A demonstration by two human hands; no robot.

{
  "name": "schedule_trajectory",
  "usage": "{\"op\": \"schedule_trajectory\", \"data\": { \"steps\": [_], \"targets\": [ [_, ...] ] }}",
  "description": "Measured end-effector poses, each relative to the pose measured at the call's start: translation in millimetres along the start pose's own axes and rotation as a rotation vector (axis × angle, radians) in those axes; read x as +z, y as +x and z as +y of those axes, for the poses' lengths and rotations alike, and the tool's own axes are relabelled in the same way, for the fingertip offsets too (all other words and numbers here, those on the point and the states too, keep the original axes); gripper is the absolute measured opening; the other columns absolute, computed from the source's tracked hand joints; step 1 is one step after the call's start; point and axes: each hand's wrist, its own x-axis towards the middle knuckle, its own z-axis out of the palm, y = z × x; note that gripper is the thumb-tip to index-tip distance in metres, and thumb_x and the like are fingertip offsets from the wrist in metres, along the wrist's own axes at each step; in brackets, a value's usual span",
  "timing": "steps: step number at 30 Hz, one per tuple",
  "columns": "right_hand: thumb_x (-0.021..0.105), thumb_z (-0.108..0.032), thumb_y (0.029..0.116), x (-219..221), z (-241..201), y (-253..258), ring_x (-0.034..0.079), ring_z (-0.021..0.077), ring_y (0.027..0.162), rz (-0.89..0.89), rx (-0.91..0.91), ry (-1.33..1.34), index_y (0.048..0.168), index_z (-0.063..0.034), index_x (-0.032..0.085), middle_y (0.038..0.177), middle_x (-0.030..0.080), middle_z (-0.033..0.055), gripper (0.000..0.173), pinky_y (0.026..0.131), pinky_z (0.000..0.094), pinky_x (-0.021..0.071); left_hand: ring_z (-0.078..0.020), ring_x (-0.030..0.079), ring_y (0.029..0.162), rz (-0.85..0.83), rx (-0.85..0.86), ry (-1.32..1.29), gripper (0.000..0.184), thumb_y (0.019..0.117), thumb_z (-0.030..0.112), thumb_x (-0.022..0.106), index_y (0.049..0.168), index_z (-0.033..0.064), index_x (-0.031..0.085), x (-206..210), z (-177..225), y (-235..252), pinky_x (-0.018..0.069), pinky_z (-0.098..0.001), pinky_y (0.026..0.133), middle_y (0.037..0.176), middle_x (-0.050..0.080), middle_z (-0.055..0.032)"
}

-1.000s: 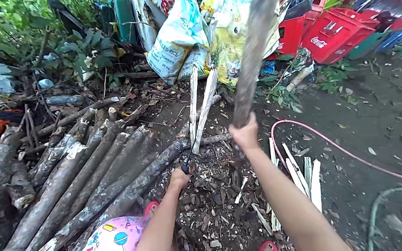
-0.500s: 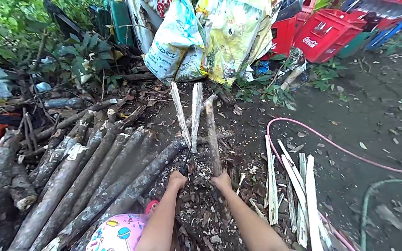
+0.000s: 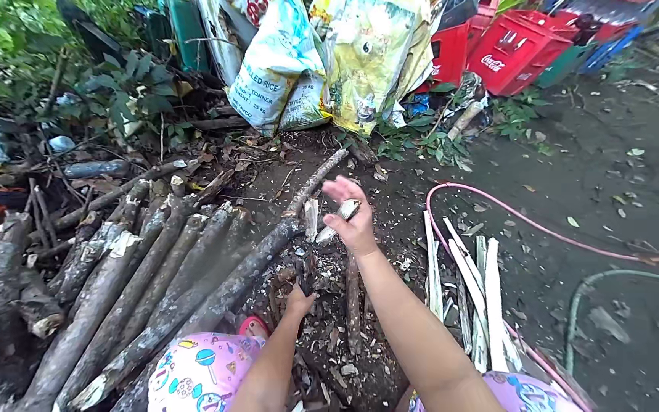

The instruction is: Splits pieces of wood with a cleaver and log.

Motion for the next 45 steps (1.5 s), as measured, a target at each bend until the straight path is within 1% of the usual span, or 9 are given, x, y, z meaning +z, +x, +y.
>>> {"op": "schedule_trajectory", "data": {
  "steps": [3,7,10,12,16,21,29,35,45],
  "targets": [
    [0.068,-0.005,0.0888,2,2,-16,0.067,0.0028,0.068,0.084,-0.005,0.03,0.104,-0.0093,0.062,0.079,0.07,-0.0075,0.017,0.067,0.0248,0.06,-0.044,0.05,0.139,0.014,0.078,-0.121,0.097,0.0935,0.039,0.077,0.162,0.0019,0.018,-3,4,-9,0.0411,-0.0562,0.116,0.15,0.047,-0.0323],
    [0.065,0.001,0.0845,0,-1,-38,0.061,0.0003,0.06,0.119,-0.013,-0.016,0.091,-0.0092,0.059,0.072,0.064,-0.0079,0.013,0.06,0.0202,0.0565,-0.0406,0.032,0.149,0.414,0.793,-0.659,0.118,0.0824,0.049,0.07,0.16,-0.012,0.005,-31,42,-47,0.0304,-0.0462,0.122,0.16,0.025,-0.0383],
    [0.071,-0.003,0.0795,7,0,-50,0.059,-0.0019,0.06,0.166,-0.091,-0.025,0.083,-0.0112,0.06,0.072,0.063,-0.0081,0.014,0.057,0.0179,0.054,-0.0204,0.043,0.143,0.727,1.282,-0.69,0.119,0.0843,0.077,0.06,0.152,-0.0141,0.024,-58,77,-88,0.0351,-0.0344,0.12,0.151,0.044,-0.0269],
    [0.075,-0.006,0.0801,8,0,-59,0.06,-0.0049,0.068,0.171,-0.145,-0.04,0.083,-0.0117,0.06,0.077,0.063,-0.0093,0.016,0.064,0.0152,0.0547,-0.0066,0.056,0.126,0.669,1.432,-0.683,0.084,0.0897,0.063,0.069,0.137,-0.0047,0.051,-65,87,-109,0.0459,-0.0295,0.11,0.132,0.063,-0.0091],
    [0.073,-0.005,0.0797,-12,0,-69,0.06,-0.0038,0.065,0.213,-0.121,-0.038,0.08,-0.0147,0.062,0.075,0.064,-0.011,0.015,0.062,0.0169,0.0548,0.0027,0.063,0.083,0.495,1.512,-0.553,0.029,0.0976,0.023,0.064,0.085,-0.0036,0.065,-55,84,-126,0.053,-0.0151,0.078,0.084,0.068,-0.0039],
    [0.072,-0.013,0.0828,-47,7,-89,0.062,-0.0031,0.067,0.185,-0.099,-0.012,0.079,-0.0198,0.064,0.075,0.066,-0.0133,0.012,0.062,0.0178,0.0546,-0.0141,0.064,0.076,0.452,1.549,-0.355,0.024,0.0941,0.01,0.061,0.079,-0.0078,0.061,-32,82,-136,0.053,-0.0223,0.076,0.077,0.064,-0.0174],
    [0.073,-0.013,0.0813,-68,15,-95,0.06,0.0011,0.058,0.264,-0.084,0.114,0.08,-0.0224,0.066,0.069,0.066,-0.0113,0.013,0.057,0.0209,0.0542,-0.0165,0.063,0.072,0.444,1.54,-0.346,0.02,0.0908,0.006,0.06,0.077,-0.0077,0.061,-9,91,-142,0.0532,-0.0245,0.072,0.074,0.063,-0.0172],
    [0.06,0.008,0.0797,-47,-23,-107,0.067,0.0047,0.063,0.685,-0.009,-0.002,0.089,-0.0065,0.059,0.074,0.069,-0.006,0.017,0.064,0.0236,0.061,-0.0265,0.068,0.07,0.529,1.445,-0.373,0.022,0.0851,0.009,0.072,0.075,-0.0093,0.065,17,114,-147,0.0569,-0.0366,0.072,0.073,0.067,-0.0198],
    [0.047,0.0,0.0979,-128,4,-78,0.051,0.0068,0.042,1.164,0.184,-0.044,0.084,-0.0087,0.048,0.05,0.048,-0.0056,0.017,0.047,0.0258,0.0509,-0.0294,0.072,0.071,0.527,1.527,-0.239,0.027,0.0892,0.013,0.072,0.069,-0.0041,0.066,51,121,-145,0.0597,-0.0424,0.074,0.07,0.069,-0.0159]
  ]
}}
